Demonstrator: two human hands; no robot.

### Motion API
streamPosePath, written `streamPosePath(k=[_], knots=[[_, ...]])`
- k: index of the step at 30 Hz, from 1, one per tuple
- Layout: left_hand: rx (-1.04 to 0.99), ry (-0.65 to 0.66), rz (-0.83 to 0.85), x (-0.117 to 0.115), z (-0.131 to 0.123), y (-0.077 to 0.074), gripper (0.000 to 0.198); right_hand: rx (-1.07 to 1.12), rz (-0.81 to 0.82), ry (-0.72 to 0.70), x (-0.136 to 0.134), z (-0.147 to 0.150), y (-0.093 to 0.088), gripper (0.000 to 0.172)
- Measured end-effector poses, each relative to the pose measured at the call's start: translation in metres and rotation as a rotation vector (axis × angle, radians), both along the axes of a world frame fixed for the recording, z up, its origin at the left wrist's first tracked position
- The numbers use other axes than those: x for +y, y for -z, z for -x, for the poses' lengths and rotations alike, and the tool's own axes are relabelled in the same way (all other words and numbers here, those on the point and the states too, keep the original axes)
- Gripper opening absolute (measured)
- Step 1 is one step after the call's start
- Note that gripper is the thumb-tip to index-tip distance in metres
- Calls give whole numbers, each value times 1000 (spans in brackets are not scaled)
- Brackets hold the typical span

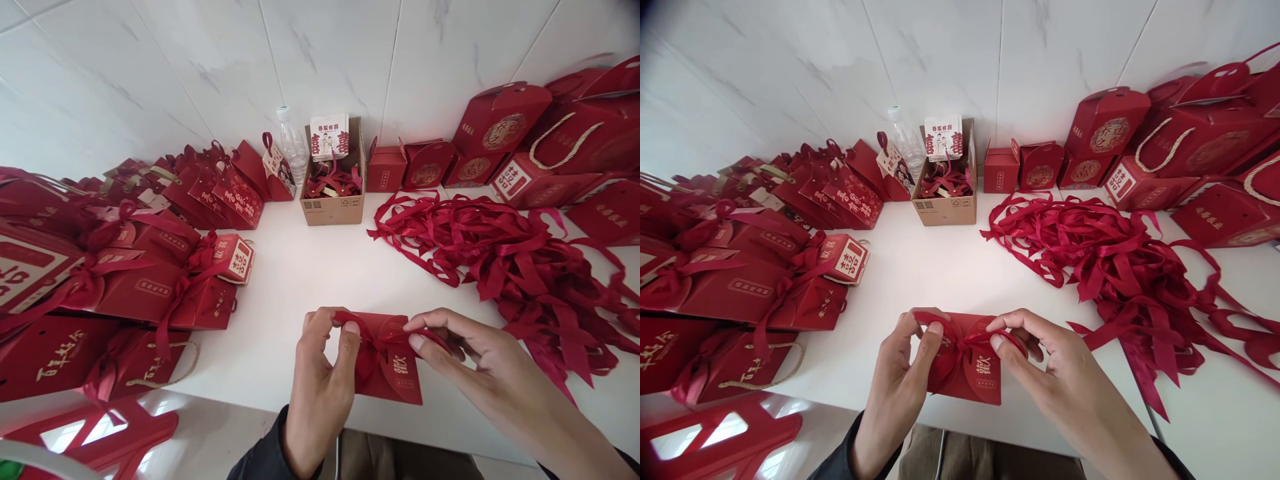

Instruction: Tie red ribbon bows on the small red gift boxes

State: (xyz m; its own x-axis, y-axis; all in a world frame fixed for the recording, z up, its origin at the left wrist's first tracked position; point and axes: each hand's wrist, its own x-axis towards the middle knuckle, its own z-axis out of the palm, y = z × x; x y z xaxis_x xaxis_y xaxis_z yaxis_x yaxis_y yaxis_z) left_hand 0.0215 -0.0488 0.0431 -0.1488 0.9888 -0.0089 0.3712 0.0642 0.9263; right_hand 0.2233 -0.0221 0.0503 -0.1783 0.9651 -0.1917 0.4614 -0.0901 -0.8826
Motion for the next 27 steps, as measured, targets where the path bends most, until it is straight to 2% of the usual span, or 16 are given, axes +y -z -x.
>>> streamPosePath(k=[5,9,12,18,20,23,27], knots=[[116,-56,-52,-13,5,-6,14,-16,27,39,-2,-1,1,33],[255,88,-87,-24,12,-7,4,-20,11,-47,0,-5,5,33],[266,117,-85,-27,14,-6,8,-37,12,-59,2,-7,10,30],[151,-2,-68,-30,12,-7,11,-96,-42,-69,0,-11,13,27],[180,72,-92,-31,12,-6,5,-91,-87,-83,-3,-10,9,27],[255,192,-134,-30,13,-5,17,-75,-197,-65,-4,-1,-1,31],[314,232,-152,-26,11,-3,22,-123,-336,-81,10,22,-10,30]])
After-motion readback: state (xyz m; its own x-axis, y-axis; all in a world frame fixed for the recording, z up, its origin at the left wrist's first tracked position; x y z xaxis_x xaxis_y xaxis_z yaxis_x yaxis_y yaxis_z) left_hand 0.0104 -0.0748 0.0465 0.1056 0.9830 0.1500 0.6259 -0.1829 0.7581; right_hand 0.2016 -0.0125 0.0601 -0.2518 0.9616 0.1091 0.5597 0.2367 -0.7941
